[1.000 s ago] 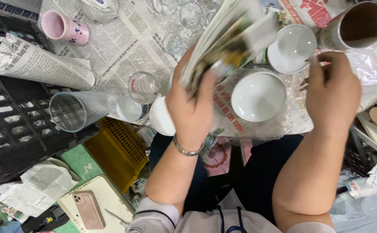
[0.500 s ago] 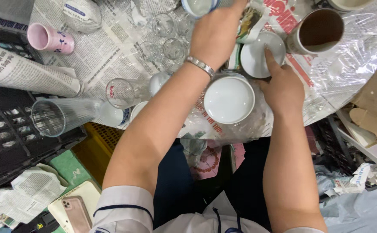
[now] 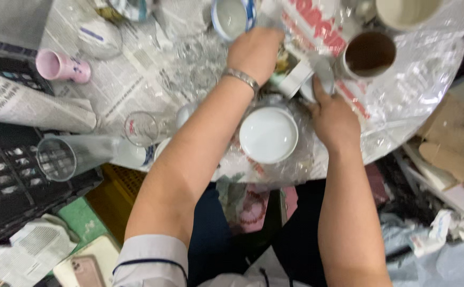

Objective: The person sits on the floor and wraps various ceramic and glass dishes, including bowls, cups, and glasses, using newspaper. They fold the newspaper around each item individually and place the wrapped items on a nearby table.

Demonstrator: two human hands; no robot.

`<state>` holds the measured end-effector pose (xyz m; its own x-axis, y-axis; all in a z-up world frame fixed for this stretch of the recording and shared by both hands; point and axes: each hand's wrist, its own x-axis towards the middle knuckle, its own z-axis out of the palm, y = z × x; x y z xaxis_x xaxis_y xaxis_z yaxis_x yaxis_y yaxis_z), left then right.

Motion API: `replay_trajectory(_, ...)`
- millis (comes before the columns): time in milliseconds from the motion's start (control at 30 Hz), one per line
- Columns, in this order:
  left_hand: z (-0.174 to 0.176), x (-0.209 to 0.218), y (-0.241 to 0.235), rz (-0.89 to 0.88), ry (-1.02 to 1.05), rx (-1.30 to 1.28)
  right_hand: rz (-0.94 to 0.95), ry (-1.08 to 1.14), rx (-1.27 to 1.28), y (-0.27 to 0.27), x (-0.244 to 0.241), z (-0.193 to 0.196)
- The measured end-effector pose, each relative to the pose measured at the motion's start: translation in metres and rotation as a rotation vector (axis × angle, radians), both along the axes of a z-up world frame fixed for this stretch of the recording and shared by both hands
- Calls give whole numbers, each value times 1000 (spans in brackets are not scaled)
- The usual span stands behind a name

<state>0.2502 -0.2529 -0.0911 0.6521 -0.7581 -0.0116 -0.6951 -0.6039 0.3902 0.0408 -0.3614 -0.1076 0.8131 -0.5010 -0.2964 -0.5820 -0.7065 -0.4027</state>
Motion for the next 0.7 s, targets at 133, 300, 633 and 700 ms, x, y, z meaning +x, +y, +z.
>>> replay_trajectory(133, -11, 6, -9, -76, -258, 171, -44, 47, 45, 2, -2, 6)
replay_trajectory(300, -18, 13, -11, -273, -268, 83, -49, 15, 71, -1, 0, 8)
replay_trajectory(633, -34, 7, -32, -62, 155, -162, 35, 105, 53, 0, 4, 11)
replay_trajectory(700, -38, 12, -31, -21, 208, -185, 56, 105, 67, 1, 4, 13)
